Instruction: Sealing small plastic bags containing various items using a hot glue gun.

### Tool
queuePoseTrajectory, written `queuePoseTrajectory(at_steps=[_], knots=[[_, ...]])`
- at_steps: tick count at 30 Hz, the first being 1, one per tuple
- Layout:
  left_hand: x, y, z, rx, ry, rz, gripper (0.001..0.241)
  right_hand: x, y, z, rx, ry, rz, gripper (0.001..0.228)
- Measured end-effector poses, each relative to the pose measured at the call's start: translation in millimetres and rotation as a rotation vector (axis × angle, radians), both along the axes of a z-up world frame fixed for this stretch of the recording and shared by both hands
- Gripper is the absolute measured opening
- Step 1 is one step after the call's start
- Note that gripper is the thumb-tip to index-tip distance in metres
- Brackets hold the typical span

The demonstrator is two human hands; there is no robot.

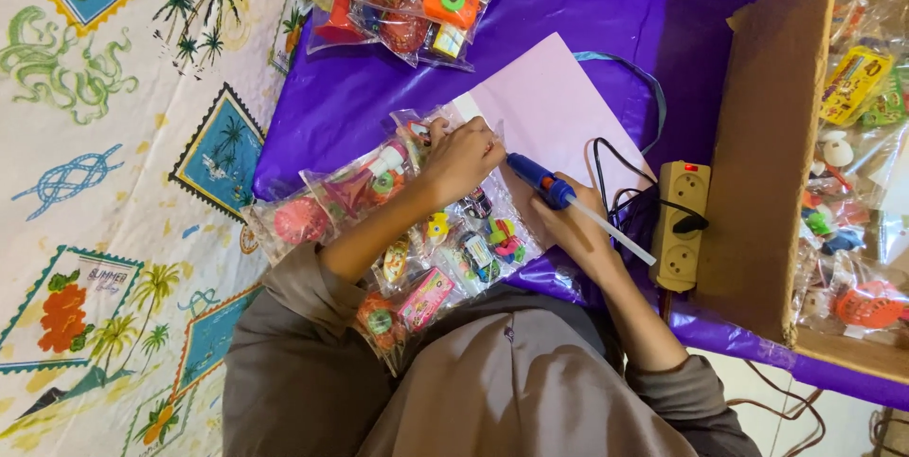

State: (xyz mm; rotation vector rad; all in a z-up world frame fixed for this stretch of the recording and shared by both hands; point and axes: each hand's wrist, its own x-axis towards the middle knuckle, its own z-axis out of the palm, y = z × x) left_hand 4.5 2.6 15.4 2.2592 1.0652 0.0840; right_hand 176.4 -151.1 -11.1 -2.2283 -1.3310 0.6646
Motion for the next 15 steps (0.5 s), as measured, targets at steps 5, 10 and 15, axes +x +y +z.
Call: queuePoseTrajectory(at_steps=[5,10,15], knots=[[0.3,-1.6,1.6,0.003,-0.004,0.001,0.043,-3.3,1.2,-3.0,-0.025,-0.026,-0.016,0.030],[-0.8,-2.1,2.3,0.003,-0.012,0.001,0.043,-1.9,2.2,-4.1,-0.075,-0.019,-0.007,0.034],[-2.6,-3.0,3.9,-0.015,-0.029,0.007,0.043,2.3,1.9,-13.2,-0.090,-0.034,-0.005,0.035]])
